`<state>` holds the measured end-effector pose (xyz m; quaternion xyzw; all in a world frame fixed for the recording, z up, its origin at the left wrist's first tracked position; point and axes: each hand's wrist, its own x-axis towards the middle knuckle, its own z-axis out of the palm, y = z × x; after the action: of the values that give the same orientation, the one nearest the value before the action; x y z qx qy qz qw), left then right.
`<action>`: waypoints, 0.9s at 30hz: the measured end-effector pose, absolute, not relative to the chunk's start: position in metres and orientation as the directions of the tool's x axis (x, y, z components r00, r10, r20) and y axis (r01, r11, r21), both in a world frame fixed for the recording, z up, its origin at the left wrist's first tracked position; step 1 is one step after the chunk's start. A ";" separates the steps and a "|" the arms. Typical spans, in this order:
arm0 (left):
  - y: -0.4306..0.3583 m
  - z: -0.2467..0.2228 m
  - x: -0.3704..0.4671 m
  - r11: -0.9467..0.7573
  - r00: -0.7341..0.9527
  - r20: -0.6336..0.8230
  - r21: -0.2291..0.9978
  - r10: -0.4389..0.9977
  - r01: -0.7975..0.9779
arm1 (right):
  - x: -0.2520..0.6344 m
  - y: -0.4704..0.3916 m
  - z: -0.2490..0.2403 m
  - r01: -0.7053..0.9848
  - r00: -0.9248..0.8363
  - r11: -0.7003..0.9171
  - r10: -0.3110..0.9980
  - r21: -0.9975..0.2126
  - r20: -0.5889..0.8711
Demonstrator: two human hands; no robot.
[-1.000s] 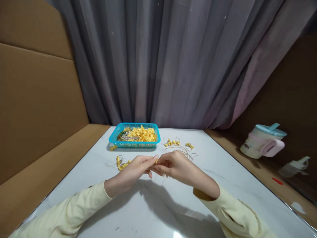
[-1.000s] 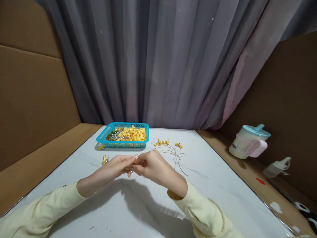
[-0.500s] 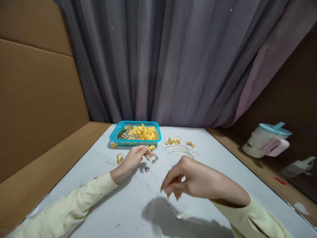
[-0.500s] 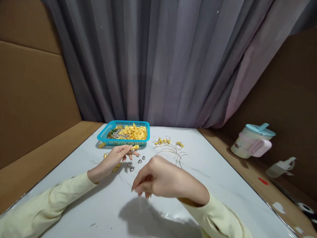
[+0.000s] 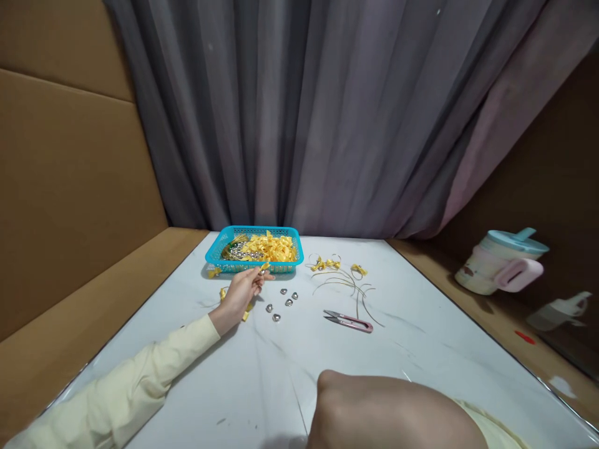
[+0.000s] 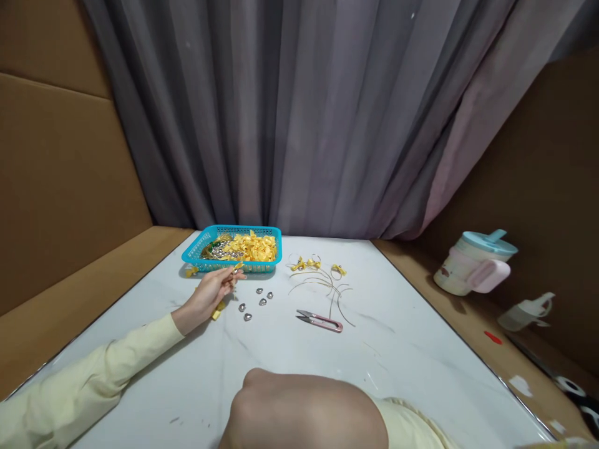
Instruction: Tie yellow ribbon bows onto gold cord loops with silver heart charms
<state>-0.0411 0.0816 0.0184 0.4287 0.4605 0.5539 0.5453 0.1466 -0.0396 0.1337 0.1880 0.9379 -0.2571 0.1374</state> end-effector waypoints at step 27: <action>0.028 0.002 -0.010 -0.330 0.489 0.126 0.874 0.863 0.357 | 0.188 0.138 0.003 0.814 -0.580 0.577 0.809 0.058 0.092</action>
<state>-0.0104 0.0278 0.0020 0.7563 0.4031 0.3047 0.4155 0.1878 0.1379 0.0028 0.4572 0.8877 0.0470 -0.0278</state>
